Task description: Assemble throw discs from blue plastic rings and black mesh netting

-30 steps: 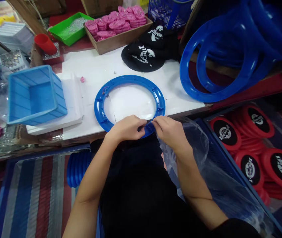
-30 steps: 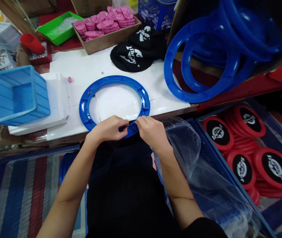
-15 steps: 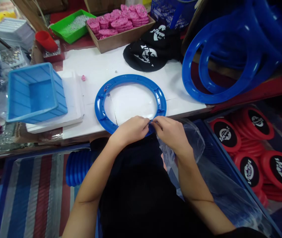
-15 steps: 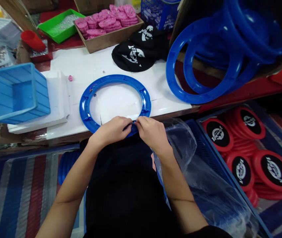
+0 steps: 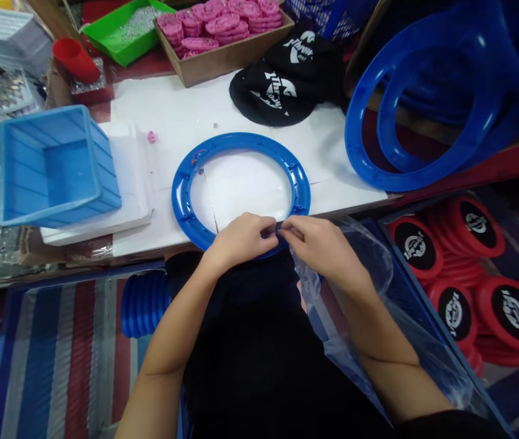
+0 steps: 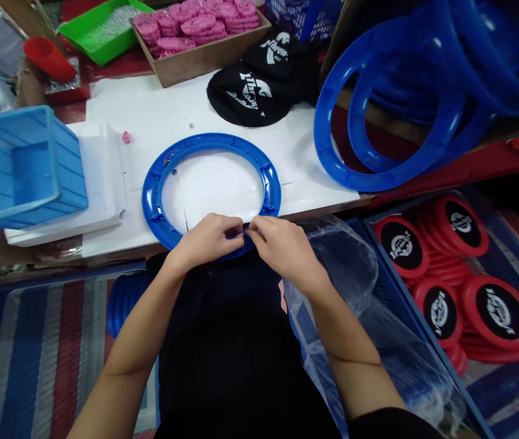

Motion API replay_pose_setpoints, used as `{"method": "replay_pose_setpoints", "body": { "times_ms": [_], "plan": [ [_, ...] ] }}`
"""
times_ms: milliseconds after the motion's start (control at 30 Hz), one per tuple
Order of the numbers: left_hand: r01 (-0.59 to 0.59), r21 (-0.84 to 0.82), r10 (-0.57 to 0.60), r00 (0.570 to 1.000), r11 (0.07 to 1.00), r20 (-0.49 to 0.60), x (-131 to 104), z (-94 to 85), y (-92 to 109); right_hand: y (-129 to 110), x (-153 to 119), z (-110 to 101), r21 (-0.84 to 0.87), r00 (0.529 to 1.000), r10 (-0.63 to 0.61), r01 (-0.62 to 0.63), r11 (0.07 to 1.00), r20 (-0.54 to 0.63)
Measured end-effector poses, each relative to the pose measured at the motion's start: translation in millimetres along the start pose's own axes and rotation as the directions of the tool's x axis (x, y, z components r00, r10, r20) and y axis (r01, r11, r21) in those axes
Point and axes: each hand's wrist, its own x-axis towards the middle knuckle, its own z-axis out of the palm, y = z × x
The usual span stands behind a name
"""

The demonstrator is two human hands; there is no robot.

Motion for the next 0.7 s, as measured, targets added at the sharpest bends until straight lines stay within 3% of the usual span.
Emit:
{"method": "replay_pose_setpoints", "body": {
  "times_ms": [100, 200, 300, 400, 567, 700],
  "plan": [
    [-0.017, -0.008, 0.017, 0.999, 1.0, 0.027, -2, -3.3, -2, 7, 3, -1, 0.118, 0.999, -0.044, 0.044, 0.992, -0.008],
    [-0.018, 0.073, 0.015, 0.999, 0.997, 0.035, -3, -3.2, 1, 9, -2, 15, 0.081, 0.984, -0.073, 0.087, 0.993, -0.165],
    [0.073, 0.111, -0.073, 0.997, 0.991, 0.002, -3, -1.0, 7, 8, -13, 39, 0.007, 0.941, -0.132, 0.141, 0.99, -0.311],
    [0.166, 0.051, -0.165, 0.986, 0.985, -0.015, -1, 0.5, 12, 8, -20, 52, 0.027, 0.924, -0.127, 0.146, 0.989, -0.361],
    [0.181, 0.039, -0.18, 0.983, 0.983, -0.028, -1, -0.2, 13, 19, -16, 29, 0.286, 0.956, 0.01, 0.078, 0.955, -0.293],
    [0.101, 0.061, -0.1, 0.995, 0.993, -0.011, -4, -0.4, 9, 28, -3, 3, 0.194, 0.953, -0.113, 0.172, 0.966, -0.282]
  ]
}}
